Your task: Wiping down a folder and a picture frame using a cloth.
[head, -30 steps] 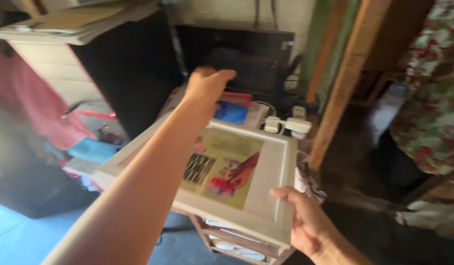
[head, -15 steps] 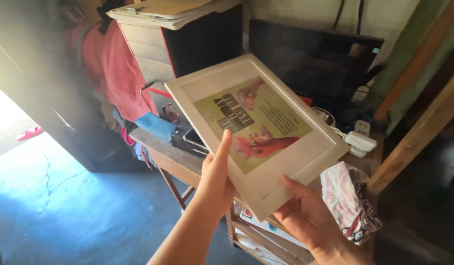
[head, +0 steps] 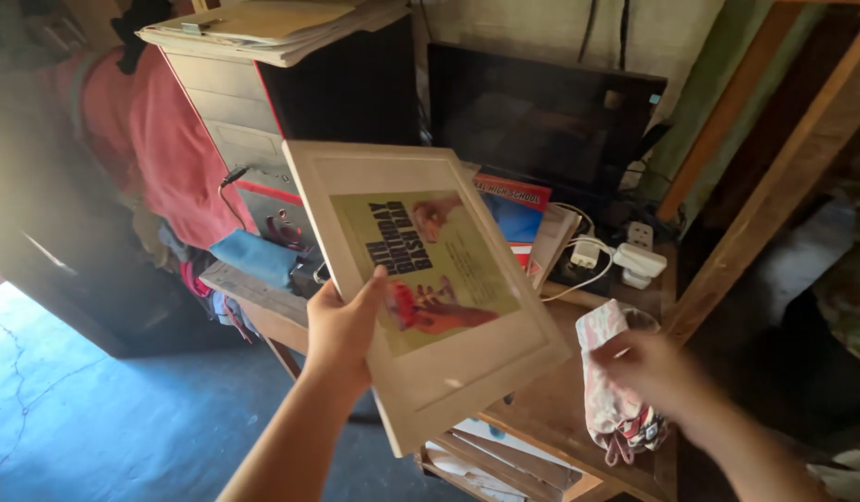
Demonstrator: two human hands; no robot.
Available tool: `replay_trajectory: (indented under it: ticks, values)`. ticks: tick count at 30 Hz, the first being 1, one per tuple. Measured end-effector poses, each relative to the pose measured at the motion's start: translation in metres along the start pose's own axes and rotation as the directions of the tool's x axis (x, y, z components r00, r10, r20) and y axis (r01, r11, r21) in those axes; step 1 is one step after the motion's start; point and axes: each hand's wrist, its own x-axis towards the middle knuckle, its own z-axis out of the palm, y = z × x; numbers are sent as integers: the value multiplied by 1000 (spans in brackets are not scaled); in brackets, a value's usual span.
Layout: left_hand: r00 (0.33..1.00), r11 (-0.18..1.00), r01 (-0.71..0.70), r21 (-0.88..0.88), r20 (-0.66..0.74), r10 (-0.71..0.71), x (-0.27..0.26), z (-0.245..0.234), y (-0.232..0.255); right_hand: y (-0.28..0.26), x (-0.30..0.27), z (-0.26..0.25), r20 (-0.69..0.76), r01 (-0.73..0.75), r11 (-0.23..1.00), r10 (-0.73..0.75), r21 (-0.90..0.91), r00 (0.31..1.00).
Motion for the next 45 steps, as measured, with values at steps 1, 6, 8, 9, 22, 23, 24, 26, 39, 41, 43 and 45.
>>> replay_trajectory:
  ticks: [1, 6, 8, 9, 22, 23, 24, 26, 39, 41, 43, 45]
  values:
    - [1000, 1000, 1, -1, 1, -1, -1, -1, 5, -14, -8, -4, -1, -1, 1000, 1, -1, 1000]
    - [990, 998, 59, 34, 123, -63, -4, -2, 28, 16, 22, 16, -206, 185, 663, -466, -725, 860]
    - [991, 998, 30, 59, 131, -38, 6, -8, 20, 59, 32, 48, -271, 162, 655, -507, -738, 818]
    - [989, 996, 6, 85, 149, -18, 12, -12, 17, 80, 39, 63, -341, 124, 651, -539, -748, 770]
    - [982, 991, 24, 135, 184, -49, 27, -18, 18, -236, -16, 69, -397, 615, 745, -499, 256, 770]
    - [985, 986, 1, 165, 169, -30, 29, -16, 17, -254, -26, 86, -360, 641, 744, -555, 188, 750]
    - [988, 981, -21, 195, 155, -10, 32, -14, 15, -272, -36, 103, -319, 667, 736, -608, 119, 727]
    - [984, 983, -46, 177, 175, 14, 28, -11, 17, -281, -28, 127, -320, 798, 597, -744, 77, 587]
    - [972, 799, -163, 579, 234, 28, 3, -20, 53, -352, 59, 116, -414, 916, 395, -847, -66, 335]
    - [974, 825, -156, 543, 226, 36, 6, -22, 54, -342, 36, 128, -391, 913, 403, -852, -65, 349]
    - [975, 850, -150, 505, 219, 42, 11, -25, 52, -329, 13, 137, -369, 908, 413, -856, -65, 363]
    - [973, 896, -154, 417, 221, 64, 18, -31, 47, -314, -11, 145, -333, 916, 401, -864, -1, 377]
